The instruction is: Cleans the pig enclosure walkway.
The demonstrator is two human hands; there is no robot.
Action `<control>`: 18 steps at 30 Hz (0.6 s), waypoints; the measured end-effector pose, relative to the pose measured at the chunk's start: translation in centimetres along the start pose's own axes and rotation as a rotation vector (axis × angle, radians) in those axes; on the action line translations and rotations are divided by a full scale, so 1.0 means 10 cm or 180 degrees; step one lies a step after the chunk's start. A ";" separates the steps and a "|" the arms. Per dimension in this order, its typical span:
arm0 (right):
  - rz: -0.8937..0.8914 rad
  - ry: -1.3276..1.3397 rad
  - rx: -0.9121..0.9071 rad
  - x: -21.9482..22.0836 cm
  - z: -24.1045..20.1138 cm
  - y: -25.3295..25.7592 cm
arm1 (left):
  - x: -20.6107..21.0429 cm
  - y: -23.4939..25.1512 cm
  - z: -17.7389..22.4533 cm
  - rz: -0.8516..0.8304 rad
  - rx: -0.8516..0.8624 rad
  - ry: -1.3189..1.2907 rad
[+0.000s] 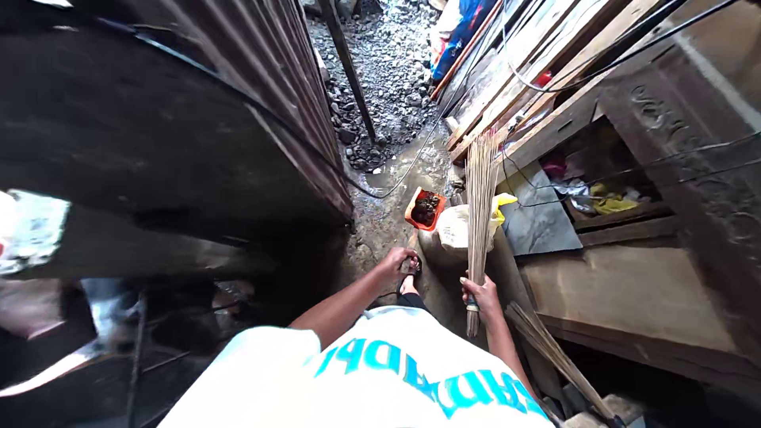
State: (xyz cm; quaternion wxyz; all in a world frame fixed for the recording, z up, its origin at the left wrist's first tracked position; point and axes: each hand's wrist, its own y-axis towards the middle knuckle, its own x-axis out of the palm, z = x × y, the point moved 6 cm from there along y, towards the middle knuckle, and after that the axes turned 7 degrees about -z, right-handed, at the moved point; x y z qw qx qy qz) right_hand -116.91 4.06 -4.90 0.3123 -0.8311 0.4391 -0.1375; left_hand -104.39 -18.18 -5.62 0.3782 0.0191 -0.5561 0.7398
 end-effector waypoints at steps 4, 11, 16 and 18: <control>-0.0118 -0.0132 -0.0088 -0.42 -0.35 0.75 | 0.13 0.64 0.64 0.0168 0.0105 -0.0132; -0.0239 -0.0350 -0.0032 -0.59 -1.15 1.80 | 0.33 1.25 1.84 0.0395 0.0438 -0.0594; -0.0320 -0.0512 -0.0042 -0.37 -1.69 2.65 | 0.28 1.77 2.67 0.0399 0.0497 -0.0923; -0.0331 -0.0574 -0.0011 -0.24 -1.91 3.02 | 0.22 2.02 3.04 0.0427 0.0543 -0.0999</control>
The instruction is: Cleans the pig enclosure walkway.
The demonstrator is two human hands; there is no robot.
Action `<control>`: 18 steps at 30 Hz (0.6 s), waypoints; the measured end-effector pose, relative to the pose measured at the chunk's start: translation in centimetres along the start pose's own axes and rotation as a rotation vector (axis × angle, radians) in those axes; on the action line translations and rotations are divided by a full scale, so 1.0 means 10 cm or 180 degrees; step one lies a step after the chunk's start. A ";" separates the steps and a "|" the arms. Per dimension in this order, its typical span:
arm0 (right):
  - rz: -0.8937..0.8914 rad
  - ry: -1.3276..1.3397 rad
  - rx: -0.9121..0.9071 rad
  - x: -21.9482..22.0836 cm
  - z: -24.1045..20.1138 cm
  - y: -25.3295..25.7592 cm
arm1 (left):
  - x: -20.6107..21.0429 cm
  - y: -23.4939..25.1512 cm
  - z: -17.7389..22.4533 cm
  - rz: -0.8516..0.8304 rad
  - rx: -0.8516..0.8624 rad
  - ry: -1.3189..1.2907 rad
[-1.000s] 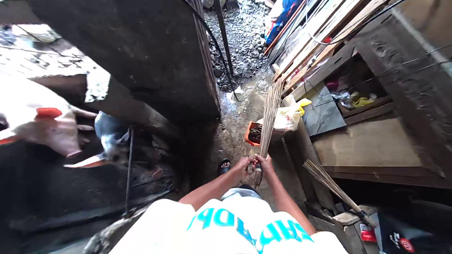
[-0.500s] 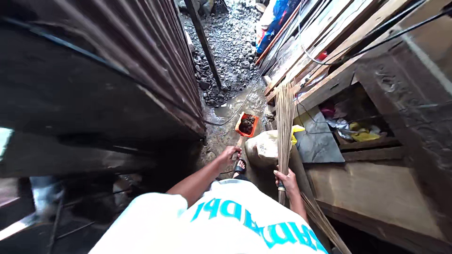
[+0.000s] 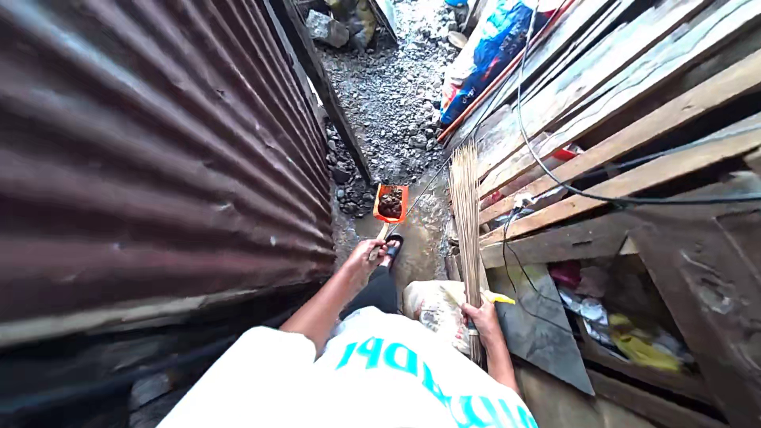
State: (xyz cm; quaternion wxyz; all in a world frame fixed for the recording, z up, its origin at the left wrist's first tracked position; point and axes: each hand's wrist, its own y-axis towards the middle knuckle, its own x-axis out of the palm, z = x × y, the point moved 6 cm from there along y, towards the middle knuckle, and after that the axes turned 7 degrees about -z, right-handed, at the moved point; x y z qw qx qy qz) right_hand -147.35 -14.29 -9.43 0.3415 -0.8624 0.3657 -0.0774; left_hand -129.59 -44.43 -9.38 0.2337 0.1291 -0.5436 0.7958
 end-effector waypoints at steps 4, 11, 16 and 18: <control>0.0055 -0.0307 0.0047 0.09 -0.52 0.82 | 0.11 0.79 0.65 0.0067 0.0057 -0.0038; 0.0164 -0.0557 0.0214 0.19 -1.79 1.90 | 0.60 1.71 1.92 0.0224 -0.0077 -0.0088; 0.0154 -0.0617 0.0157 0.15 -2.62 2.66 | 0.92 2.20 2.62 0.0186 -0.0045 -0.0155; 0.0140 -0.0701 0.0105 0.14 -2.91 2.99 | 1.07 2.36 2.90 0.0214 0.0010 -0.0176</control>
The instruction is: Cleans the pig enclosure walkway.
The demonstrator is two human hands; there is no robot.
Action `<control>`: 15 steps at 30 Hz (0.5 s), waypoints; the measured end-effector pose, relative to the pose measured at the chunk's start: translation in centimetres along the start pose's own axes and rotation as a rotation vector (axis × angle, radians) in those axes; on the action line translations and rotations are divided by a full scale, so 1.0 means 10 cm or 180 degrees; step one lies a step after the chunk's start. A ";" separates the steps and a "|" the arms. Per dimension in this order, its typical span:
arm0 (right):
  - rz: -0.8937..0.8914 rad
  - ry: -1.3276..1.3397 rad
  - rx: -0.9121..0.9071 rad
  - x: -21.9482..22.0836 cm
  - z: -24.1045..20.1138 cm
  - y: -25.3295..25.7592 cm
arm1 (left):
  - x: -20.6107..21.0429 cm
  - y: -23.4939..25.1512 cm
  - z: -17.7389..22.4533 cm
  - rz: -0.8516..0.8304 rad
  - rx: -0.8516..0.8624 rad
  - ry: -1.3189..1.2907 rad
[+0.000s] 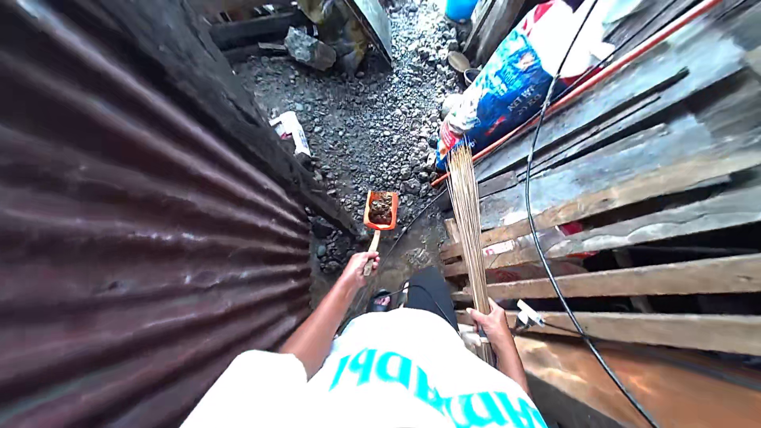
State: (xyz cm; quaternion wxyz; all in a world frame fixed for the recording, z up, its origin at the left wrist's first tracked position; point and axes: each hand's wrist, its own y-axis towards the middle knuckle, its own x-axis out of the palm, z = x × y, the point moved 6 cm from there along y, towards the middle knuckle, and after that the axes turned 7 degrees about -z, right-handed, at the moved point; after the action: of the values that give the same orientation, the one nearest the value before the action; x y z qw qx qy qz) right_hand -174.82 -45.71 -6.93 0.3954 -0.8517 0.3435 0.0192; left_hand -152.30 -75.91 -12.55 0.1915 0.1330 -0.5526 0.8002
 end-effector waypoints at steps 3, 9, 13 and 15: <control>-0.0037 -0.0104 -0.0045 -0.07 -0.43 0.55 | 0.25 0.31 0.39 0.0016 0.0104 -0.0048; -0.0320 -0.0024 -0.0096 -0.11 -1.38 1.99 | 0.75 1.07 1.22 0.0133 0.0270 -0.0192; -0.0582 -0.0354 -0.0021 -0.18 -2.23 3.18 | 1.26 1.66 1.96 0.0320 0.0300 -0.0255; -0.0665 -0.0375 -0.0003 -0.22 -2.62 3.63 | 1.51 1.90 2.39 0.0502 0.0239 -0.0358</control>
State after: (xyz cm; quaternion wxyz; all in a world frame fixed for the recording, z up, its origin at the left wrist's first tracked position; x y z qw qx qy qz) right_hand -204.55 -78.87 -12.24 0.4143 -0.8804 0.2290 0.0281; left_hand -174.38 -101.88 -13.46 0.0914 0.1408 -0.5409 0.8242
